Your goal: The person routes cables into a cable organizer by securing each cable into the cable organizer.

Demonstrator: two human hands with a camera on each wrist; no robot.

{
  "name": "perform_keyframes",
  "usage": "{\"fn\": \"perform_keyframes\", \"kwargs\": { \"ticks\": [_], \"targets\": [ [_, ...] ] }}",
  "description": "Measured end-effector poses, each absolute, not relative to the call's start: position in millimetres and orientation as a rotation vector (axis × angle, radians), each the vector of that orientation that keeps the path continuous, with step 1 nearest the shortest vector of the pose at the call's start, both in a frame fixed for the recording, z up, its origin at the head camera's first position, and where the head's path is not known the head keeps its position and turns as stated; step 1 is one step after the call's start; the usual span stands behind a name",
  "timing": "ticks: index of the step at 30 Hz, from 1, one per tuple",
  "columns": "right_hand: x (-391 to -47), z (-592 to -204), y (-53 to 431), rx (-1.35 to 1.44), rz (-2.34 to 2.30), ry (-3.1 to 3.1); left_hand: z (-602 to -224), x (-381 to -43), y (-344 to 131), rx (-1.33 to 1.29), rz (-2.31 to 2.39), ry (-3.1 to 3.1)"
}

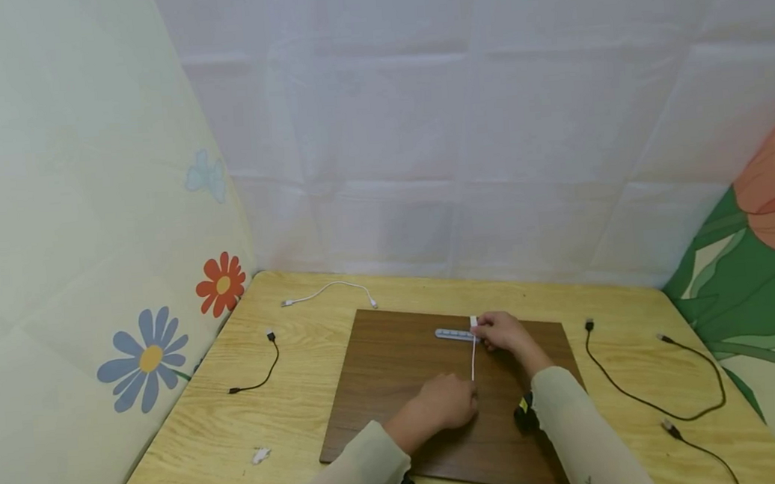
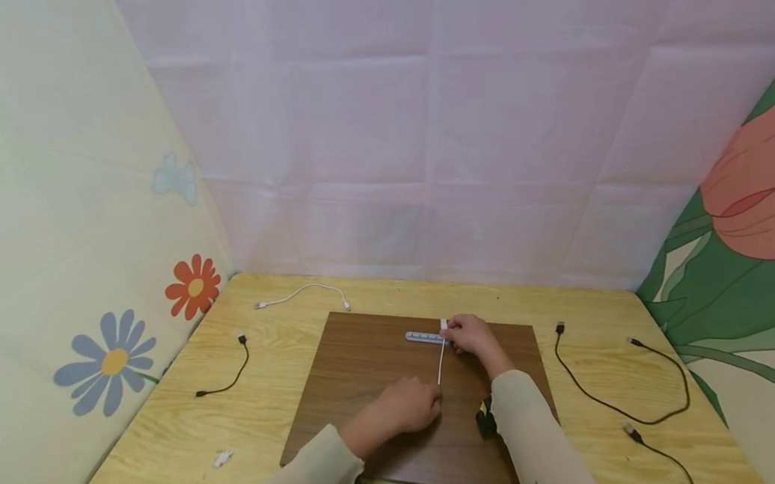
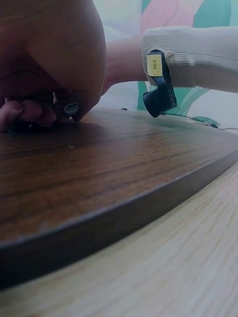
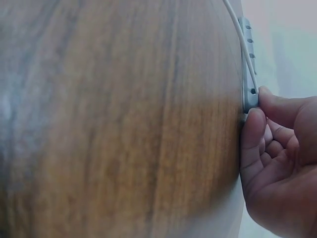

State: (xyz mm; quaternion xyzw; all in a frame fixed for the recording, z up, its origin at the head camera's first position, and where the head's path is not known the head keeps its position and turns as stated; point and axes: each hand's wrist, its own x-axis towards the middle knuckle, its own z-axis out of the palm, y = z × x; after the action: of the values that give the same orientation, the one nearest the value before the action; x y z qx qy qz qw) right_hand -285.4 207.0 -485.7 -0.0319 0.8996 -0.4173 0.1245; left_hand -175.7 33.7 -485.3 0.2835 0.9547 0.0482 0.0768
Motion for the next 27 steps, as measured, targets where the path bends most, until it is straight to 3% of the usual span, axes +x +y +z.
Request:
{"fn": "perform_keyframes", "kwargs": {
  "ticks": [27],
  "targets": [
    [-288.8, -483.7, 205.2, -0.014, -1.192, 2.613, -485.5, -174.6, 39.3, 0.863, -0.022, 2.905]
  ]
}}
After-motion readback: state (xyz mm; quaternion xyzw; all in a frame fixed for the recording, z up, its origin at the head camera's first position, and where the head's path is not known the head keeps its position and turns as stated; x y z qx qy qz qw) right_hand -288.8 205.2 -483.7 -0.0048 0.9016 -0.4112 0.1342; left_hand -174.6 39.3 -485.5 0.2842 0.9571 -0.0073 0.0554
